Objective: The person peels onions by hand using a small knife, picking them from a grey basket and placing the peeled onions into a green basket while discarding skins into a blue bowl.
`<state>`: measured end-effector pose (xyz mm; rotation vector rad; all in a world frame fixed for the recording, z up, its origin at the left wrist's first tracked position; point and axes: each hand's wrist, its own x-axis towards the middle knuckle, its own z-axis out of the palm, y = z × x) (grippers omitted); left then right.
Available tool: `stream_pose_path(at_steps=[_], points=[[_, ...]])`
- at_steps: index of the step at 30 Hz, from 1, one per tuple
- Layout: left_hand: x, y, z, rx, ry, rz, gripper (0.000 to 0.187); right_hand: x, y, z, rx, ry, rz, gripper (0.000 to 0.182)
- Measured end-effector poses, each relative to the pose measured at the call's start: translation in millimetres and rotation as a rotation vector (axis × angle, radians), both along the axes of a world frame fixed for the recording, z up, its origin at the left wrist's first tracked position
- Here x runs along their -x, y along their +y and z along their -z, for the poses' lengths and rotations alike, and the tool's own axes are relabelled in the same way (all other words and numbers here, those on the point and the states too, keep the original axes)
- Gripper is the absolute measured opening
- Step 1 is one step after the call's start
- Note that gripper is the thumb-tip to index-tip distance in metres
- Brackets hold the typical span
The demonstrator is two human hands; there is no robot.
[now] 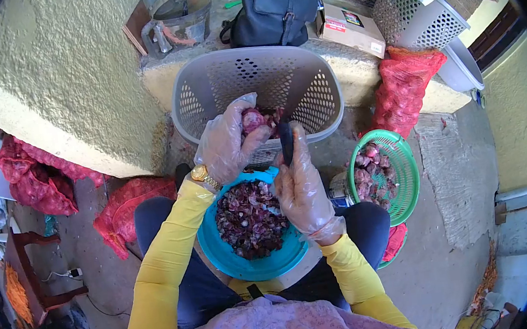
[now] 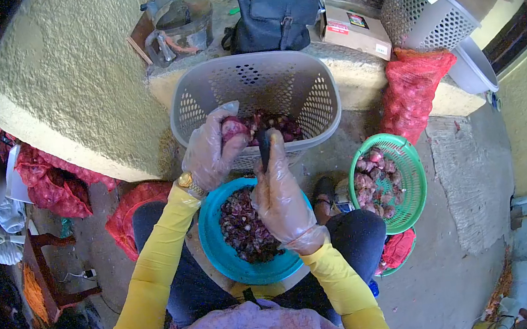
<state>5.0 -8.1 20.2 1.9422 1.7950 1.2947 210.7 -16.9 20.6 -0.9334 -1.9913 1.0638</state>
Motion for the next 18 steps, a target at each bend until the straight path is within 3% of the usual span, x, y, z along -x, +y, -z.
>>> stream_pose_path(at_steps=[6,9,15,18], points=[[-0.1,1.4,4.2,-0.225,0.184,-0.021,0.067,-0.5,-2.3,1.5,-0.332,-0.02,0.007,0.073],[0.5,3.6,9.6,-0.235,0.218,-0.015,0.068,-3.1,-8.7,1.7,-0.179,-0.032,-0.022,0.073],[-4.4,0.3,5.0,-0.159,0.27,-0.04,0.069,-2.0,-10.1,5.8,-0.338,-0.074,0.003,0.071],[-3.2,2.0,9.8,-0.141,0.282,-0.019,0.068,-2.1,-15.1,-6.2,-0.198,-0.143,-0.008,0.069]])
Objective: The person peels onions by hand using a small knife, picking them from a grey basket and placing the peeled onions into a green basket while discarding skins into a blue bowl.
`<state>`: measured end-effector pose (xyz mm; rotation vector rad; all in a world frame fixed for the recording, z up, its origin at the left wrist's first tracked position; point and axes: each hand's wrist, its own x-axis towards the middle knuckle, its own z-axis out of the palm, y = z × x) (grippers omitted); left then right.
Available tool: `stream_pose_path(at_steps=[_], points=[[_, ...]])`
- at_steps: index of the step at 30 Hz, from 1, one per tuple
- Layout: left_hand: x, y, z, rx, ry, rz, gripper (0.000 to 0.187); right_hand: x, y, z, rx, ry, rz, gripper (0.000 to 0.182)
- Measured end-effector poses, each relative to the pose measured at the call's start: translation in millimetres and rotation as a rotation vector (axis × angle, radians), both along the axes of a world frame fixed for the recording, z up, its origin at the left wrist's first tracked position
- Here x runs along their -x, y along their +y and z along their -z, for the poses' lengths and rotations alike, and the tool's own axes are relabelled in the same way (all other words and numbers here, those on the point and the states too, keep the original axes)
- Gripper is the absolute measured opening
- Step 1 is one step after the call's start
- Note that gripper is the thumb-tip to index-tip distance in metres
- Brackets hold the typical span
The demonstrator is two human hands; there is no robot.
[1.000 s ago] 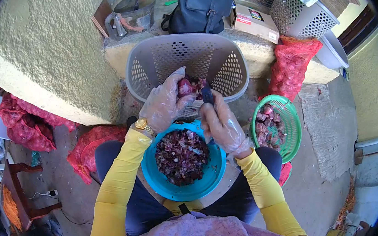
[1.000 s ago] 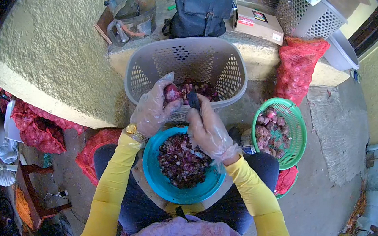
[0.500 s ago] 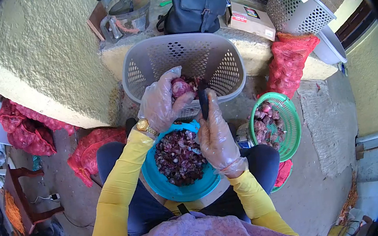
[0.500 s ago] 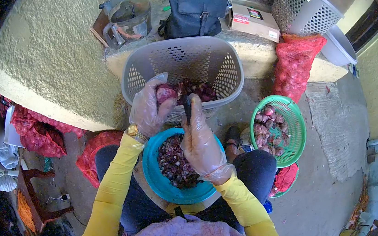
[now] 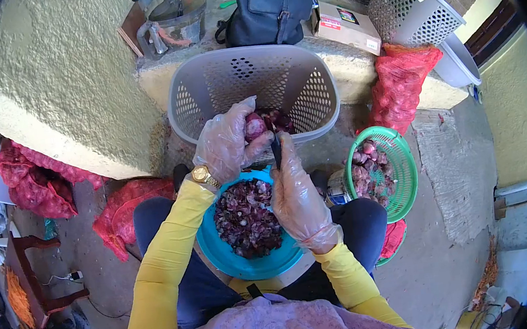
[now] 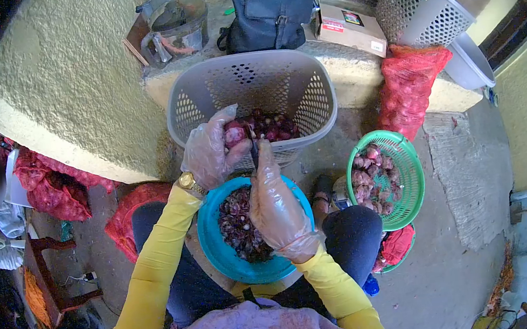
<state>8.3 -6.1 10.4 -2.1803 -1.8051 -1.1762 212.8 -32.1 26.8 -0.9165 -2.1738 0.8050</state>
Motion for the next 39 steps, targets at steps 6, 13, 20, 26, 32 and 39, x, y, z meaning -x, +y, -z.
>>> stream_pose_path(at_steps=[6,13,20,26,32,39], points=[[-5.9,1.7,-5.1,-0.066,0.013,0.061,0.064,2.8,-1.7,-25.8,-0.115,-0.259,0.041,0.069],[0.7,-1.2,4.4,0.058,0.12,0.078,0.065,13.8,-11.7,-24.8,-1.087,-1.677,-0.394,0.052],[-7.5,1.0,9.8,-0.05,0.094,0.025,0.058,13.1,-11.7,-5.2,-0.604,-0.697,0.056,0.041],[2.3,-7.4,-25.7,0.003,-0.141,0.008,0.045,3.2,-39.2,62.7,-0.318,-0.419,-0.088,0.06],[15.4,0.8,-13.7,0.152,-0.719,0.138,0.043,-19.1,-19.3,32.5,0.171,-0.101,-0.103,0.058],[14.8,7.0,-24.7,0.434,-1.521,0.255,0.068,-24.3,12.1,-12.1,0.726,0.48,0.061,0.027]])
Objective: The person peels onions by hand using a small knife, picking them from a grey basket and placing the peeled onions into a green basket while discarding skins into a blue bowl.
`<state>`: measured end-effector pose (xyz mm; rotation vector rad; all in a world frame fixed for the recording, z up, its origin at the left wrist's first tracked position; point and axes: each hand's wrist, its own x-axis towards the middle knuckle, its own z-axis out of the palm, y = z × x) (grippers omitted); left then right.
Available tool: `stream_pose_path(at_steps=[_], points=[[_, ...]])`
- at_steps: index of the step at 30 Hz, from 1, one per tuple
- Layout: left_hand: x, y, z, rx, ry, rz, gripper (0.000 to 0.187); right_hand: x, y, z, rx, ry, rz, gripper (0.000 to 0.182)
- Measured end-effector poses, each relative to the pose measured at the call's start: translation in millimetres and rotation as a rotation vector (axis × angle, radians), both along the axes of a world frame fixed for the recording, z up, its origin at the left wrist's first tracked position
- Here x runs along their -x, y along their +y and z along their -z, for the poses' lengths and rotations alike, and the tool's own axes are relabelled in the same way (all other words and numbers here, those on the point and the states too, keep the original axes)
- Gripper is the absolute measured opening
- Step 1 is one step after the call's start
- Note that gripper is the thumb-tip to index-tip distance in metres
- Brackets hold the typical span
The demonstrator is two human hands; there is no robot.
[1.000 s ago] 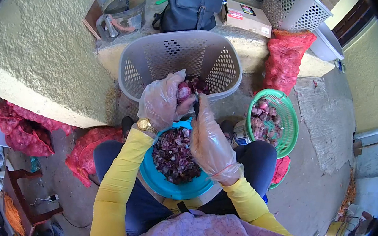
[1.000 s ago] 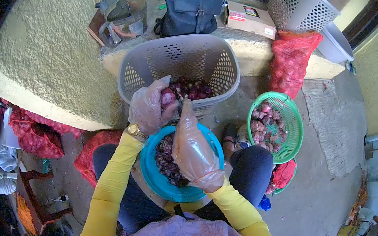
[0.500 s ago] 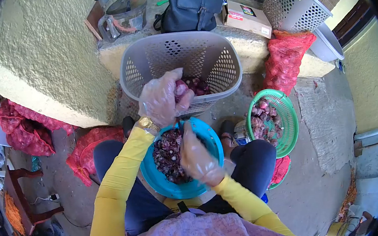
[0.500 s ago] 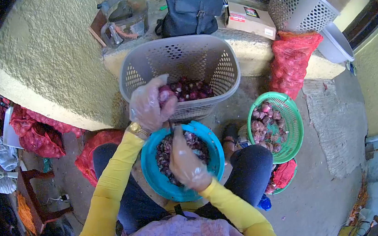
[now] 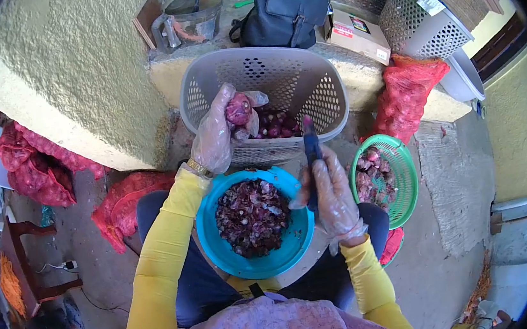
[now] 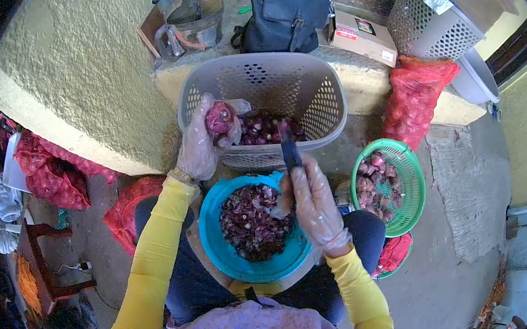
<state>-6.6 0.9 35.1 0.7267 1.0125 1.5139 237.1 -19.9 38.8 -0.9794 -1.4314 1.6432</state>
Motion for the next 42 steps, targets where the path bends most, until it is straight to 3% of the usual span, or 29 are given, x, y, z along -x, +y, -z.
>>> stream_pose_path(at_steps=[2,4,5,8,9,13,20,22,29,31,32,34,37,38,40,42], points=[[-1.4,0.4,-0.2,0.002,-0.067,0.024,0.07,6.6,12.5,-32.2,0.073,-0.041,-0.022,0.027],[-4.6,1.2,-3.1,0.038,-0.108,-0.032,0.072,13.5,32.4,-42.7,-0.047,-0.131,-0.091,0.031],[-2.5,1.1,-1.8,0.037,-0.108,-0.037,0.072,20.1,41.1,-46.3,0.087,-0.091,-0.121,0.034],[3.9,2.7,2.7,-0.007,-0.195,0.052,0.07,40.5,56.0,-54.8,0.0,-0.037,-0.161,0.036],[5.1,3.8,2.5,0.008,-0.215,0.044,0.07,46.3,63.0,-46.9,0.038,0.085,-0.186,0.038],[6.4,5.7,-0.1,0.026,-0.227,0.008,0.07,52.2,70.4,-13.3,-0.06,0.069,-0.254,0.049],[7.6,9.0,6.6,0.127,-0.305,-0.063,0.072,52.0,61.1,-8.4,-0.207,0.052,-0.245,0.053],[11.3,9.8,11.9,0.036,-0.349,0.053,0.074,52.5,61.3,-4.1,-0.182,0.15,-0.236,0.054],[3.9,9.1,4.6,0.061,-0.301,0.039,0.071,48.6,79.5,-2.6,0.009,0.108,-0.159,0.043],[5.7,7.1,4.3,0.007,-0.278,0.118,0.076,51.0,86.0,8.6,-0.352,0.035,-0.155,0.034],[4.1,7.2,4.4,0.007,-0.278,0.118,0.076,49.1,86.3,11.0,-0.352,0.035,-0.155,0.034],[-0.2,8.5,4.8,0.041,-0.267,0.062,0.071,48.1,82.8,5.0,-0.593,-0.153,-0.069,0.029],[3.9,12.1,14.6,0.021,-0.146,0.14,0.07,53.2,85.4,-2.1,-0.802,-0.164,-0.046,0.034],[1.7,13.1,18.2,0.022,-0.146,0.144,0.07,51.4,84.2,-8.4,-0.801,-0.165,-0.043,0.034],[-6.7,12.8,18.8,0.058,-0.137,0.11,0.067,47.8,81.6,-22.1,-0.838,-0.552,-0.051,0.04],[-9.2,12.3,17.6,0.062,-0.16,0.128,0.065,51.4,81.2,-20.0,-0.877,-0.557,0.019,0.047]])
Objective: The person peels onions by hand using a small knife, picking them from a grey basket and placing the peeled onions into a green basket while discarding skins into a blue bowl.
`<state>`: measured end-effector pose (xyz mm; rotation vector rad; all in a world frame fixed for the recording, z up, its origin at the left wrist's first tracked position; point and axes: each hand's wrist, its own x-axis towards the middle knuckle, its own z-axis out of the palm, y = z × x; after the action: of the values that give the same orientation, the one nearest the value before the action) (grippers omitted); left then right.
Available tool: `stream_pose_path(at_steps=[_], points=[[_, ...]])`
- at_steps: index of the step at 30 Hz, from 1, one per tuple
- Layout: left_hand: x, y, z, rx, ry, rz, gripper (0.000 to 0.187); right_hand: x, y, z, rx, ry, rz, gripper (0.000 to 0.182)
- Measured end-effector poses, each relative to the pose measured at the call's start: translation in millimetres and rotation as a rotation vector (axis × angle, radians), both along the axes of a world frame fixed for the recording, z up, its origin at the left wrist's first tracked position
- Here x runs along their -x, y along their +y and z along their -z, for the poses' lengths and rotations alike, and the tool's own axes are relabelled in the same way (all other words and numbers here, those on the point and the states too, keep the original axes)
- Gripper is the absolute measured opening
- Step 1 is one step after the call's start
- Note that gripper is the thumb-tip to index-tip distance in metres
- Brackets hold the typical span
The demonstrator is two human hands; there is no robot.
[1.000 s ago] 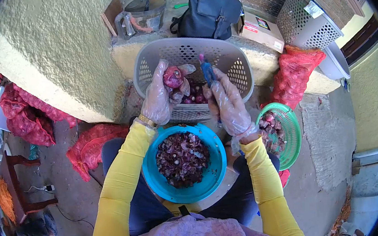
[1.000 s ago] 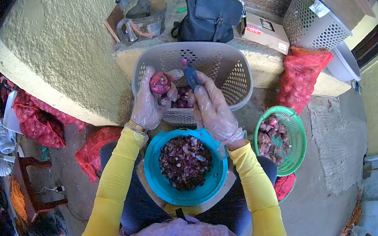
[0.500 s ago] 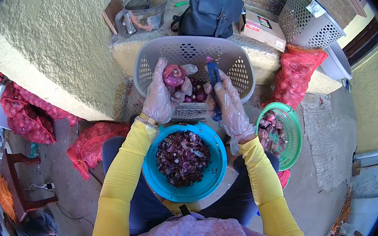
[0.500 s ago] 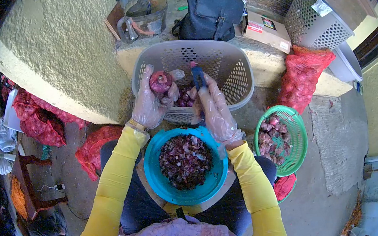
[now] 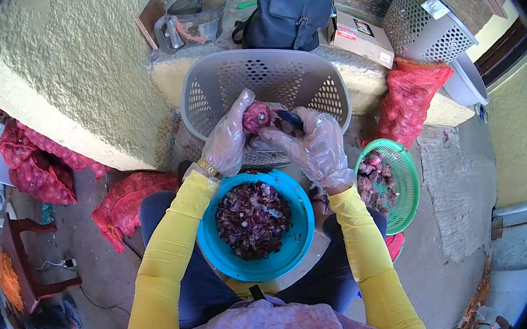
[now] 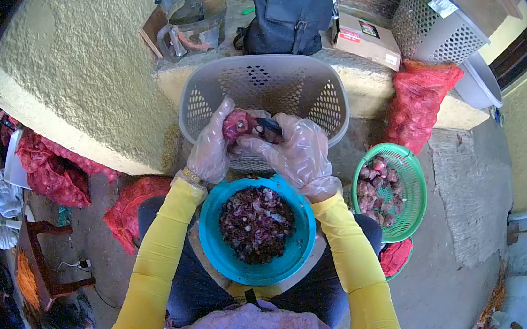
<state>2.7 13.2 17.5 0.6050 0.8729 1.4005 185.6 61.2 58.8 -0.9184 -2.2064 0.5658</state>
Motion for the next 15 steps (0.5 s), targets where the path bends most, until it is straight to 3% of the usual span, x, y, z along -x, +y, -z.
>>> stream_pose_path(at_steps=[15], points=[[-8.2,-1.9,0.0,0.018,-0.069,-0.013,0.057,-2.6,4.3,8.7,-0.136,-0.032,0.014,0.044]])
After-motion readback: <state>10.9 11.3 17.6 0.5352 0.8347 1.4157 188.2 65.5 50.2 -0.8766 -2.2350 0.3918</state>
